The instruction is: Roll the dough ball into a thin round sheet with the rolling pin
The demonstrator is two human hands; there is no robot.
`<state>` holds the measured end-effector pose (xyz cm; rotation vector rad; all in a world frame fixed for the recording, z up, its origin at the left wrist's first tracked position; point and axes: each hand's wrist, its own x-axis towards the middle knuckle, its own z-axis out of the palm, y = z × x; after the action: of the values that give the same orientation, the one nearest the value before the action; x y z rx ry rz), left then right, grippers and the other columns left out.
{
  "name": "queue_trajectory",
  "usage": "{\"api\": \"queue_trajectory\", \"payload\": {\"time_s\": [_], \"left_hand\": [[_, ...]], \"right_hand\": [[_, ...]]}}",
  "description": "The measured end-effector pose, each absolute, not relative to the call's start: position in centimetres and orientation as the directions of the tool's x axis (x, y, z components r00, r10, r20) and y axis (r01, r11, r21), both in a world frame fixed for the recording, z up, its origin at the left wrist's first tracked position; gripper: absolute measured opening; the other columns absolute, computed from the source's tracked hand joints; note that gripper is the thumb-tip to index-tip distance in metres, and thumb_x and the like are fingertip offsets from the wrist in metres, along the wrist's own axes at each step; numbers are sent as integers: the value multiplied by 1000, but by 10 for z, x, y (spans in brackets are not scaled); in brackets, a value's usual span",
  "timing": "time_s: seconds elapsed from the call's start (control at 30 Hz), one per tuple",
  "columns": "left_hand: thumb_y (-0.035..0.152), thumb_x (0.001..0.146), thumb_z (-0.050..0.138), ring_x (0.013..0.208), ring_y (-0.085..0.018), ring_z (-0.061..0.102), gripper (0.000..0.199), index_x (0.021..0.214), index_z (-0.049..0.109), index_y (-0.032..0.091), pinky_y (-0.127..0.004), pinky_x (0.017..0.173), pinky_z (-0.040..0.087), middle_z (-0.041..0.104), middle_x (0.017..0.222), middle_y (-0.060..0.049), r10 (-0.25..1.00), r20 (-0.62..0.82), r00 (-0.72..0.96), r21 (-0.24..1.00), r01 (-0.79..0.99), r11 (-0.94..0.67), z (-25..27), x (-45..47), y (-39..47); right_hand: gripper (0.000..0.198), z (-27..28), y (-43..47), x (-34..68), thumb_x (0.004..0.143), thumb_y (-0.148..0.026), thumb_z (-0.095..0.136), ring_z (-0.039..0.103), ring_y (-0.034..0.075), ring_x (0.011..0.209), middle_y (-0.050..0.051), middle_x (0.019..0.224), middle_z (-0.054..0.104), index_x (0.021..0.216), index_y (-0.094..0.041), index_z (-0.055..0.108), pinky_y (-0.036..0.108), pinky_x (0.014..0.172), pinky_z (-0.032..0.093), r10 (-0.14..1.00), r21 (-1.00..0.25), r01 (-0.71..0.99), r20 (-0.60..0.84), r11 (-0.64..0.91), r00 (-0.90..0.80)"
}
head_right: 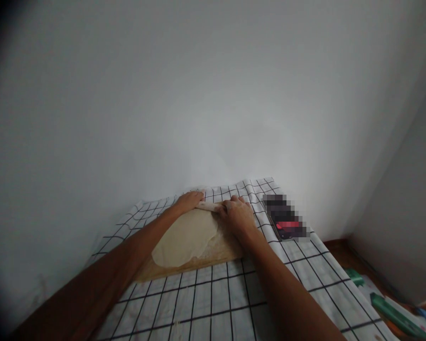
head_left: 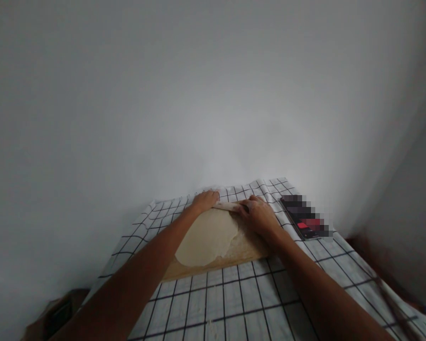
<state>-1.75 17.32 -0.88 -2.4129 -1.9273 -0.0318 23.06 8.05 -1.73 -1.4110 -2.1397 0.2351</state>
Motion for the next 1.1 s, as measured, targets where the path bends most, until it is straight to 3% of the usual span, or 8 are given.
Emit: {"api": "queue_trajectory", "payload": {"time_s": [0.13, 0.33, 0.53, 0.7, 0.9, 1.1], "left_hand": [[29, 103, 34, 97, -23, 70, 35, 101, 68, 18, -35, 88, 51, 74, 103, -12, 952, 118, 284, -58, 959, -279, -11, -23, 160], [16, 98, 37, 132, -25, 53, 34, 119, 65, 15, -46, 111, 41, 63, 136, -16, 861, 247, 444, -125, 896, -426, -19, -37, 130], [20, 103, 26, 143, -22, 44, 45, 137, 55, 16, -47, 120, 34, 51, 152, -14, 821, 310, 479, -148, 877, -456, -28, -55, 93], [30, 106, 24, 151, -20, 30, 50, 153, 37, 19, -47, 125, 22, 40, 160, -11, 837, 315, 447, -89, 892, -443, -27, -61, 64], [37, 106, 25, 153, -24, 23, 52, 153, 39, 20, -46, 124, 27, 36, 162, -8, 922, 231, 310, 26, 945, -325, -13, -60, 29], [29, 102, 33, 147, -26, 38, 50, 147, 48, 16, -48, 121, 36, 46, 156, -12, 888, 328, 322, -33, 943, -330, -12, -56, -6]], "right_hand": [[45, -16, 81, 230, 104, -49, 39, 59, 26, 111, 13, 113, 67, 118, -22, 72, 38, 99, 42, 877, -418, 783, 351, 460, -328], [41, -17, 81, 232, 103, -48, 44, 58, 25, 115, 12, 115, 68, 122, -23, 70, 36, 103, 41, 794, -405, 686, 376, 605, -478], [42, -18, 80, 231, 103, -50, 44, 60, 24, 116, 11, 120, 67, 120, -23, 72, 35, 102, 43, 743, -437, 601, 367, 669, -559], [43, -21, 80, 229, 101, -53, 47, 62, 23, 111, 10, 120, 68, 119, -23, 73, 36, 99, 45, 729, -462, 567, 375, 682, -572], [42, -20, 77, 228, 93, -52, 61, 62, 24, 112, 10, 121, 68, 120, -22, 72, 36, 100, 46, 734, -482, 556, 390, 677, -556], [47, -23, 78, 229, 85, -56, 70, 60, 25, 115, 10, 125, 66, 118, -23, 73, 37, 101, 45, 739, -486, 561, 362, 670, -568]]}}
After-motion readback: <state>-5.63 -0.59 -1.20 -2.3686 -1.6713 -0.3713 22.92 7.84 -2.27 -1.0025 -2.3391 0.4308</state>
